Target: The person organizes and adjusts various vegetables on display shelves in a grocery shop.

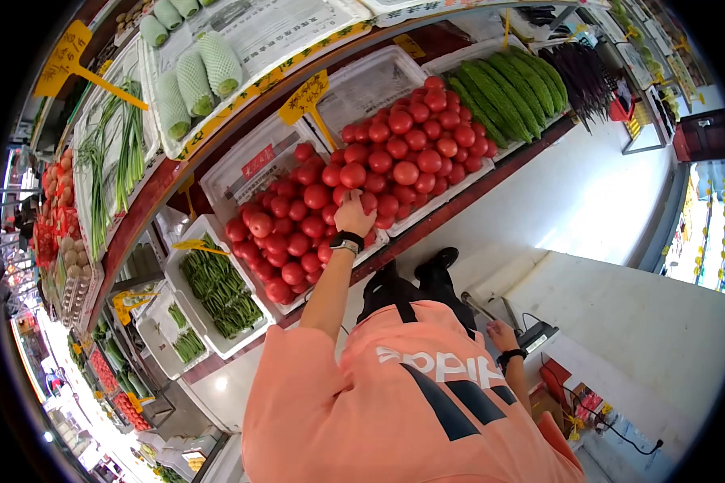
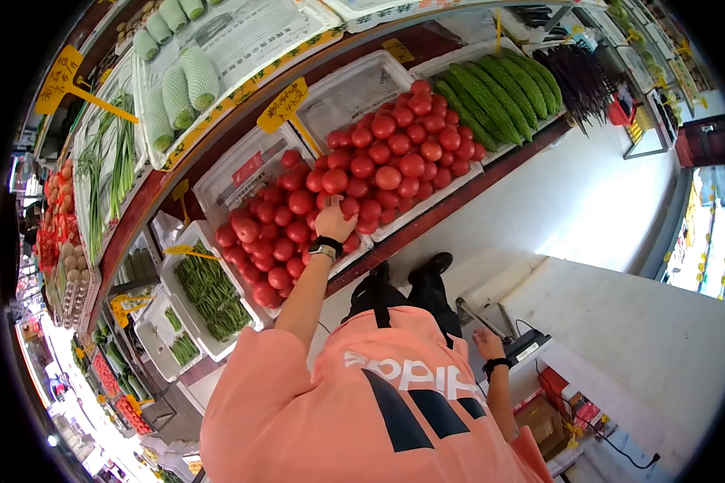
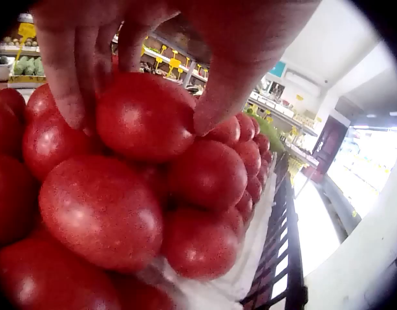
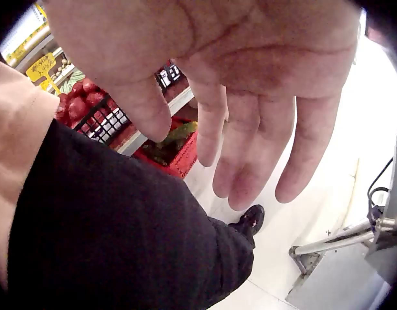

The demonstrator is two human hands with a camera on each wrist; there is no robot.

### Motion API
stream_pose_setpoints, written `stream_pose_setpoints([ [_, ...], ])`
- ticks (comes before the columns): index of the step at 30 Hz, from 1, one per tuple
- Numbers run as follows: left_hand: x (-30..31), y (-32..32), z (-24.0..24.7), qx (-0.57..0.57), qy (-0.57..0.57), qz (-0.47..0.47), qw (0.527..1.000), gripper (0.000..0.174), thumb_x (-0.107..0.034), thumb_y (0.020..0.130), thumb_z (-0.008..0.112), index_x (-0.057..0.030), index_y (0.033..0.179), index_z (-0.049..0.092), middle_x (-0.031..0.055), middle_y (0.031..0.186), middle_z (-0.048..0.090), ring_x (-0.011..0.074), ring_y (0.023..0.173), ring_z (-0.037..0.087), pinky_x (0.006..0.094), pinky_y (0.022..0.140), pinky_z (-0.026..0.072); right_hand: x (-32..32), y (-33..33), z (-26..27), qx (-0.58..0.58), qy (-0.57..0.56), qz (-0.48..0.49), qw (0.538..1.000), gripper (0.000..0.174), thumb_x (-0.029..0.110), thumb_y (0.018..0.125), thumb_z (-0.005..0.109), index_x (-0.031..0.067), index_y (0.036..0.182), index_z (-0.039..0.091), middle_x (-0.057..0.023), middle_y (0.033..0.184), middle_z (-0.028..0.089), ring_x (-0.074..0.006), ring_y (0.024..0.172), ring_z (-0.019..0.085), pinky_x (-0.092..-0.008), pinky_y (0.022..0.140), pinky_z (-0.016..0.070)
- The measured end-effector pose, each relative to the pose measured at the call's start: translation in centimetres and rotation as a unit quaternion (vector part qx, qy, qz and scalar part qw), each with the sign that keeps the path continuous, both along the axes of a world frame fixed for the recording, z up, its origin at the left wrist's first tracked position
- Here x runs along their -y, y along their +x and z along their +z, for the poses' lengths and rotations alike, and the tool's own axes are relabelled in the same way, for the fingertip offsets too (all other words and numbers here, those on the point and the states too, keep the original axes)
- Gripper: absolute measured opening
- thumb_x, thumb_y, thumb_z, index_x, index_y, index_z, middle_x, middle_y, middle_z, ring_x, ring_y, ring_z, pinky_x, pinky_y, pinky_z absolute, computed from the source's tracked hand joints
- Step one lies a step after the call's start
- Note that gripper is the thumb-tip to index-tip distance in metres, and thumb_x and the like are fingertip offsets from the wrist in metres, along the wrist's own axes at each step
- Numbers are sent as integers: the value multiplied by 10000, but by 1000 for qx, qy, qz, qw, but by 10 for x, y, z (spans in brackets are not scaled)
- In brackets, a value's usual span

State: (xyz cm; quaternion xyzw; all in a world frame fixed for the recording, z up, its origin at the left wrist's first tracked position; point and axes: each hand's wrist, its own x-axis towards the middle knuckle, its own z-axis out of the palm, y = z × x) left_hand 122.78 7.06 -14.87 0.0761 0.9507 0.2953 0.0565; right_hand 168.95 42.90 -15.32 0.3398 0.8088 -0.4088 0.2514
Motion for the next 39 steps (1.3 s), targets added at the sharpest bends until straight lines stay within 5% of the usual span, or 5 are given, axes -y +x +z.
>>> stream_pose_setpoints([
  [6, 6, -1, -12, -147, -36, 4, 988, 358, -314, 756, 715, -128, 1041, 604, 108, 999, 627, 356, 804, 639, 464, 691, 535, -6, -10, -1, 0, 8, 8, 1000, 200, 137, 931, 597, 13, 1085, 631, -97, 886, 705, -161, 800, 679, -292, 730, 537],
  [13, 89, -140, -69, -138, -70, 199, 968, 509, -384, 790, 657, -113, 1213, 570, 205, 1166, 627, 402, 953, 643, 502, 803, 532, -7, 9, 8, 13, 30, -7, 999, 223, 162, 927, 609, -1, 1079, 628, -110, 879, 705, -176, 811, 688, -304, 732, 537],
  [21, 98, -221, -67, 230, -238, 190, 924, 831, -589, 765, 678, -79, 1383, 454, 173, 1342, 554, 341, 1213, 564, 470, 971, 495, 25, 32, 56, 20, 48, -43, 998, 199, 158, 906, 641, 31, 1059, 643, -93, 851, 699, -172, 782, 682, -308, 716, 531],
  [27, 85, -240, -100, 230, -275, 190, 914, 887, -588, 764, 684, -42, 1406, 408, 173, 1407, 498, 329, 1243, 542, 450, 1010, 476, 43, 38, 83, 58, 48, -81, 994, 231, 161, 919, 625, 6, 1090, 625, -114, 907, 704, -180, 825, 687, -315, 732, 533],
  [39, 85, -260, -94, 239, -210, 202, 927, 530, -364, 832, 673, -14, 1221, 593, 168, 1226, 641, 311, 1104, 642, 408, 943, 528, 35, 25, 80, 86, 24, -79, 993, 232, 152, 942, 594, -6, 1109, 622, -112, 912, 703, -179, 844, 689, -305, 750, 545],
])
